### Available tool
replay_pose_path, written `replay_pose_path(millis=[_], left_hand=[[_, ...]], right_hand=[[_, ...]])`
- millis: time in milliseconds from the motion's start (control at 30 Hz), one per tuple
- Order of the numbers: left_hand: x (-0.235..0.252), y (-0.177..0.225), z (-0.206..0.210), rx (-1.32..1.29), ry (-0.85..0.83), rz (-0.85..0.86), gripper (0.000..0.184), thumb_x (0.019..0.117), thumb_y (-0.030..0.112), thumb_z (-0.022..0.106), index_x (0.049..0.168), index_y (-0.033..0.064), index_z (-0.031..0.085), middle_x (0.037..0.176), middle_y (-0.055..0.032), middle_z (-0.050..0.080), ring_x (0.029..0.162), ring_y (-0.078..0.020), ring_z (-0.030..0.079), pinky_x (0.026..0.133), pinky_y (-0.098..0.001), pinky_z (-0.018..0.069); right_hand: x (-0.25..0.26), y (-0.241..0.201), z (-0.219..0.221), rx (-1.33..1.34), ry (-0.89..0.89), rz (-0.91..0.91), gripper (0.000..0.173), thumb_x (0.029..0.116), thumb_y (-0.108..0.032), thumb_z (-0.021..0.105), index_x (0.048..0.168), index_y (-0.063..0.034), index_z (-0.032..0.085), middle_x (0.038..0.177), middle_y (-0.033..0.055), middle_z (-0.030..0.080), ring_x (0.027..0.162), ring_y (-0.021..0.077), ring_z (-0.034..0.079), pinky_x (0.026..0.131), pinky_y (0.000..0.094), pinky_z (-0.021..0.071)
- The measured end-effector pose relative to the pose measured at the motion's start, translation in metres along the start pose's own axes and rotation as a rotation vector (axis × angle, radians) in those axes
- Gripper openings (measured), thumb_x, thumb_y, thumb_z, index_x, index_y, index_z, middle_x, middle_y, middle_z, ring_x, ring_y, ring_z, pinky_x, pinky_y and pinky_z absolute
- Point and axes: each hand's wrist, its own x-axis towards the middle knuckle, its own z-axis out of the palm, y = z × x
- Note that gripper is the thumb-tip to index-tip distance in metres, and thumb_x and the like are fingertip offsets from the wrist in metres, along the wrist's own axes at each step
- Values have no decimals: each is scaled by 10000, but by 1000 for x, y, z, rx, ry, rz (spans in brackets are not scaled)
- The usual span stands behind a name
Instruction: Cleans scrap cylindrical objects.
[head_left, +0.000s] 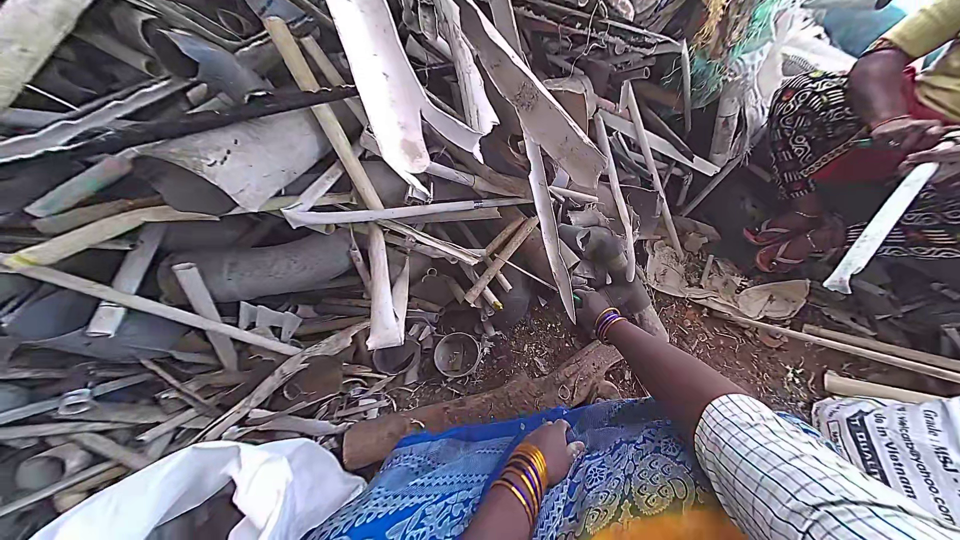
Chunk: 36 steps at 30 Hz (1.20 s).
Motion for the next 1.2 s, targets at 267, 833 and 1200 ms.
replay_pose_path(millis=[267,833,1200], left_hand=[[9,-6,-13,-97,-66,16,581,1100,398,455,1545,28,403,1515,-242,486,1412,-365,482,1177,-538,360],[10,3,-10,-79,-16,51,563,1099,403,450,1522,33,436,1458,-233,550,1379,-358,520,1163,-546,375],[-19,24,11,98,96,97,591,1106,404,435,1545,10,389,1500,-259,500,1423,-379,469,1182,-555,341]], right_hand=[[36,-24,1,-8,-138,-46,474,1042,-67,541,1500,31,463,1477,308,511,1397,437,484,1182,537,337],[0,-83,54,-85,-77,-115,404,968,-63,580,1369,-13,590,1312,277,629,1267,435,586,1083,573,432],[-144,-56,-20,671,215,-31,272,866,7,707,1117,57,616,953,126,616,806,165,581,751,354,494]])
